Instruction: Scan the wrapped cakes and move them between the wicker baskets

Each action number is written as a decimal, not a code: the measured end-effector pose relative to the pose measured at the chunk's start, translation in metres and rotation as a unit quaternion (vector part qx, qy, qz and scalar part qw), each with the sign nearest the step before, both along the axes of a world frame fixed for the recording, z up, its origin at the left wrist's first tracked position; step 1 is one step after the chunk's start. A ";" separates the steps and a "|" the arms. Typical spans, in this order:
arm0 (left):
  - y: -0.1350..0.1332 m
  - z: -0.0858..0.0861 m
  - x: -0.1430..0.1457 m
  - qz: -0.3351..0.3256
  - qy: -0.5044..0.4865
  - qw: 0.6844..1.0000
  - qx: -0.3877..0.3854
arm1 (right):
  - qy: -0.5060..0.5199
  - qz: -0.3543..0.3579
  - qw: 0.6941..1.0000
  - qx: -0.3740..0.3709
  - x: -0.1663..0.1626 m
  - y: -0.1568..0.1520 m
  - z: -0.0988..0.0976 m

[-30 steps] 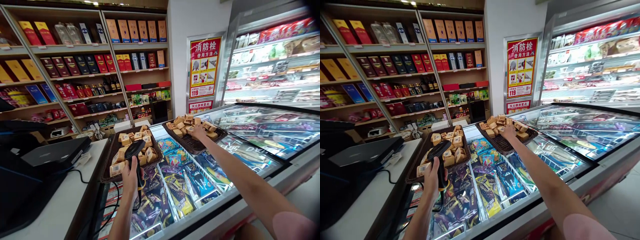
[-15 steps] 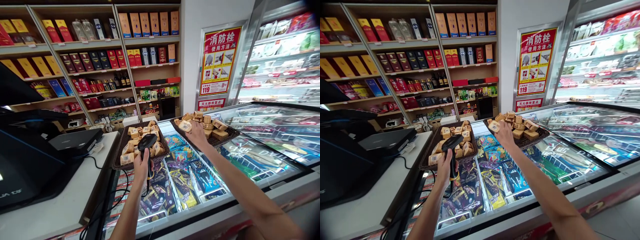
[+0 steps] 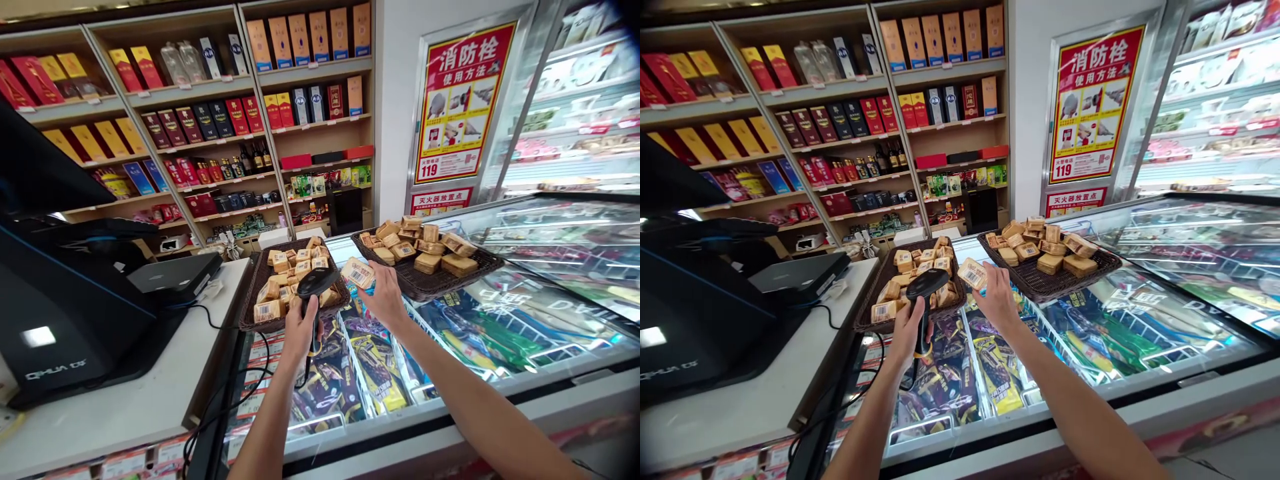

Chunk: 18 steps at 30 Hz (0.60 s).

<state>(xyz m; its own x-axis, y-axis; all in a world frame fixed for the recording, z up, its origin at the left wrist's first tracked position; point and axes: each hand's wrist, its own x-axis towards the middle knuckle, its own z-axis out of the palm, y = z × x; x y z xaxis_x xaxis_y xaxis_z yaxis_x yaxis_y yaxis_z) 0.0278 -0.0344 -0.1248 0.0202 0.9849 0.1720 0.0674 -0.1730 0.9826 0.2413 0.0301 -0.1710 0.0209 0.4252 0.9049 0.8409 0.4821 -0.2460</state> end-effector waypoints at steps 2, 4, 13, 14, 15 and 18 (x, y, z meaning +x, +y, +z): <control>-0.002 0.001 0.000 -0.035 0.025 0.999 0.011 | 0.003 -0.001 1.000 -0.006 0.002 0.002 -0.001; -0.005 0.001 0.001 -0.068 0.046 0.996 0.022 | 0.004 0.000 1.000 -0.012 0.002 0.002 -0.002; -0.008 0.007 0.002 -0.027 0.053 0.998 0.013 | 0.034 0.052 0.997 -0.049 -0.015 0.002 0.003; -0.007 0.010 -0.002 0.010 0.034 0.999 0.015 | 0.033 0.070 0.995 -0.066 -0.024 0.005 0.008; -0.005 0.015 -0.008 0.055 0.013 0.998 0.020 | 0.031 0.093 0.991 -0.089 -0.036 0.010 0.013; -0.001 0.032 -0.030 0.203 -0.062 0.976 0.047 | 0.029 0.161 0.969 -0.186 -0.079 0.025 0.032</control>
